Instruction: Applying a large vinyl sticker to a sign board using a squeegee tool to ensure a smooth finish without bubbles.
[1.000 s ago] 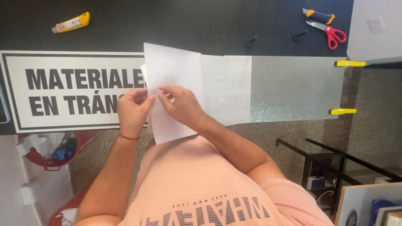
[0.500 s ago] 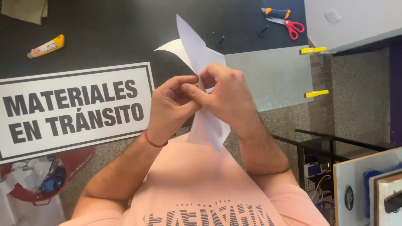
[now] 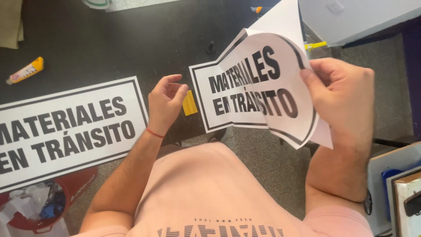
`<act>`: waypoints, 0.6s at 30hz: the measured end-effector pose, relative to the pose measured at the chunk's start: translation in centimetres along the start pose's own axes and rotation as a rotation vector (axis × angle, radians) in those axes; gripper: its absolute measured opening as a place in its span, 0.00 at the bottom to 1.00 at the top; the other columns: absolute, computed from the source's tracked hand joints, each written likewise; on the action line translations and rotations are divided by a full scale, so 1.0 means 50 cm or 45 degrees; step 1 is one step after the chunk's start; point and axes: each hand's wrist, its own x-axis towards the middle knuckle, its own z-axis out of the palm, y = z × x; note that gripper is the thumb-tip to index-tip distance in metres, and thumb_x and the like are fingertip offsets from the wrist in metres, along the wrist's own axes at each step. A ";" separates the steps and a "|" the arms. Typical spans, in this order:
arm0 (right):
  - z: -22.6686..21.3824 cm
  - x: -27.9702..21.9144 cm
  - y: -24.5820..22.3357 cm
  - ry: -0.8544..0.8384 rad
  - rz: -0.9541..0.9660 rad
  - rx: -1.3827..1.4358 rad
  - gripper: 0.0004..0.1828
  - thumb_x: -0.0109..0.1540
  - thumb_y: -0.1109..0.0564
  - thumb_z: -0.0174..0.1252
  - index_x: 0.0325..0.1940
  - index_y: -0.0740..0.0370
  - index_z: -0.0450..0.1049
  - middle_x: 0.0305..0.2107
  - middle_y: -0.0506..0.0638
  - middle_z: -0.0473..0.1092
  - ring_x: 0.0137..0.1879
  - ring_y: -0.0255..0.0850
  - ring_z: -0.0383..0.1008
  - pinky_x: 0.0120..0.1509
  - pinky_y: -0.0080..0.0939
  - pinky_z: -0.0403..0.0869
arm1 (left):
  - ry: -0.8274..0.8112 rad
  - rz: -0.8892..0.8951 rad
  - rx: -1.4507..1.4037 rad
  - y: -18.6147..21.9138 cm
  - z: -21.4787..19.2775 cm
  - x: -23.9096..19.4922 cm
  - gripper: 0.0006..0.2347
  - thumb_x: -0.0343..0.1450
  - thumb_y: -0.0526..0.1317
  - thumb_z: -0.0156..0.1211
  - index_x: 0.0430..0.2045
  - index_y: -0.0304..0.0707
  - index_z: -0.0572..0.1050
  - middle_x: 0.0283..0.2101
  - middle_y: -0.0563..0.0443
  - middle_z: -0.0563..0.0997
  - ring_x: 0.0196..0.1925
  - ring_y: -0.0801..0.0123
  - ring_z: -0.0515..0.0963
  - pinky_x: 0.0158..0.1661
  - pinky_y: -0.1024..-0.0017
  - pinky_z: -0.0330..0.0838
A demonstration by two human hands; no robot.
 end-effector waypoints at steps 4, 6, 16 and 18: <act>-0.053 0.032 0.197 0.012 -0.066 -0.135 0.09 0.80 0.67 0.69 0.63 0.71 0.90 0.46 0.55 0.85 0.47 0.37 0.82 0.49 0.38 0.74 | 0.038 -0.123 0.378 -0.201 0.082 0.043 0.13 0.81 0.44 0.65 0.55 0.37 0.83 0.46 0.47 0.91 0.47 0.60 0.89 0.50 0.63 0.84; -0.074 0.058 0.315 0.009 -0.050 -0.160 0.10 0.79 0.67 0.68 0.63 0.70 0.90 0.46 0.56 0.85 0.45 0.37 0.81 0.50 0.40 0.76 | 0.035 -0.285 0.703 -0.326 0.139 0.054 0.21 0.80 0.52 0.59 0.59 0.37 0.81 0.50 0.48 0.89 0.56 0.49 0.86 0.55 0.49 0.77; -0.025 0.146 0.765 -0.067 0.359 0.303 0.11 0.74 0.66 0.68 0.61 0.62 0.86 0.48 0.50 0.85 0.50 0.32 0.85 0.57 0.32 0.85 | 0.372 -0.520 1.139 -0.408 0.324 0.010 0.35 0.69 0.58 0.85 0.58 0.32 0.71 0.57 0.33 0.77 0.58 0.34 0.81 0.52 0.39 0.81; 0.006 0.152 0.844 -0.076 0.597 0.422 0.08 0.74 0.63 0.68 0.57 0.58 0.86 0.45 0.47 0.85 0.48 0.31 0.86 0.55 0.32 0.87 | 0.393 -0.671 0.932 -0.384 0.323 0.010 0.37 0.68 0.55 0.86 0.63 0.32 0.69 0.62 0.32 0.77 0.63 0.37 0.79 0.61 0.43 0.77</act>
